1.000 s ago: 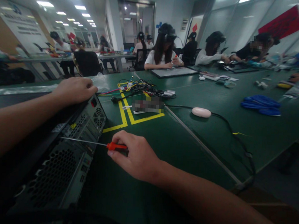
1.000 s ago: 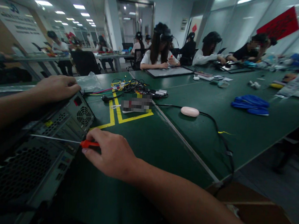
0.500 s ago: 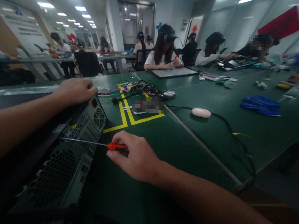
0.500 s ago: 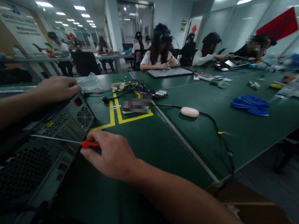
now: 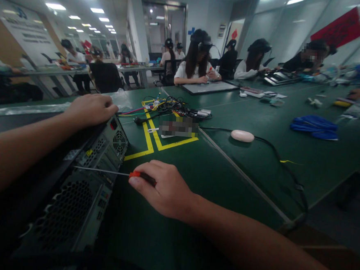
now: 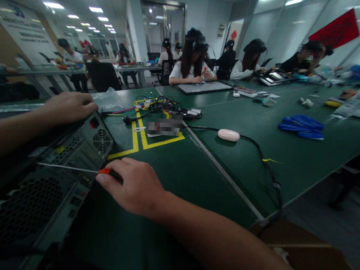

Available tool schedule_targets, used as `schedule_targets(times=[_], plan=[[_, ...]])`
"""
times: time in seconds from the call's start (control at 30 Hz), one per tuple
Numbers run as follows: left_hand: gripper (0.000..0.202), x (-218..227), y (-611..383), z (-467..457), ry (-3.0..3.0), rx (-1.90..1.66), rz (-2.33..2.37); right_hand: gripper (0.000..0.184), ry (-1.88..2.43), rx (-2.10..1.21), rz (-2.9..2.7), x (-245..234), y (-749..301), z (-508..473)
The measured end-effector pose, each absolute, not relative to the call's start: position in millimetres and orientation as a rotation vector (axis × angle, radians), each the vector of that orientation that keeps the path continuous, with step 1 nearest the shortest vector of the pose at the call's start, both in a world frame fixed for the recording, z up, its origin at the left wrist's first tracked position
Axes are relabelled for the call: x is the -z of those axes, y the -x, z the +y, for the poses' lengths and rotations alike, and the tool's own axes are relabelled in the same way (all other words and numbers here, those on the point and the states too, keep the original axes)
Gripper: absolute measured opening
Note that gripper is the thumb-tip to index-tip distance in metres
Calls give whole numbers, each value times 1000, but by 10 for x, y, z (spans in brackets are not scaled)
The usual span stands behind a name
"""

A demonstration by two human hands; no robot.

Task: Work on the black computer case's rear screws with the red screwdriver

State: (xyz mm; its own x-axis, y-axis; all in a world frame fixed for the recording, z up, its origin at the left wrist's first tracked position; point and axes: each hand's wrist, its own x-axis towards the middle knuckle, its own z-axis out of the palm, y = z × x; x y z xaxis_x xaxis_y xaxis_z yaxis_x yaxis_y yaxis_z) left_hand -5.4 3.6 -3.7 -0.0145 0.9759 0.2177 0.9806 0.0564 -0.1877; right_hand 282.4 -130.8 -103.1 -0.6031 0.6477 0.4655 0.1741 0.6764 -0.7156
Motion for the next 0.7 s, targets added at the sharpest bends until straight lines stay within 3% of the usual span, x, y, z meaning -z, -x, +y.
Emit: schedule_targets(times=[0.7], plan=[[71,-1,-1,0,1962,-34,-2080,15,661,-878,-2136,1007,-2837,-1324]])
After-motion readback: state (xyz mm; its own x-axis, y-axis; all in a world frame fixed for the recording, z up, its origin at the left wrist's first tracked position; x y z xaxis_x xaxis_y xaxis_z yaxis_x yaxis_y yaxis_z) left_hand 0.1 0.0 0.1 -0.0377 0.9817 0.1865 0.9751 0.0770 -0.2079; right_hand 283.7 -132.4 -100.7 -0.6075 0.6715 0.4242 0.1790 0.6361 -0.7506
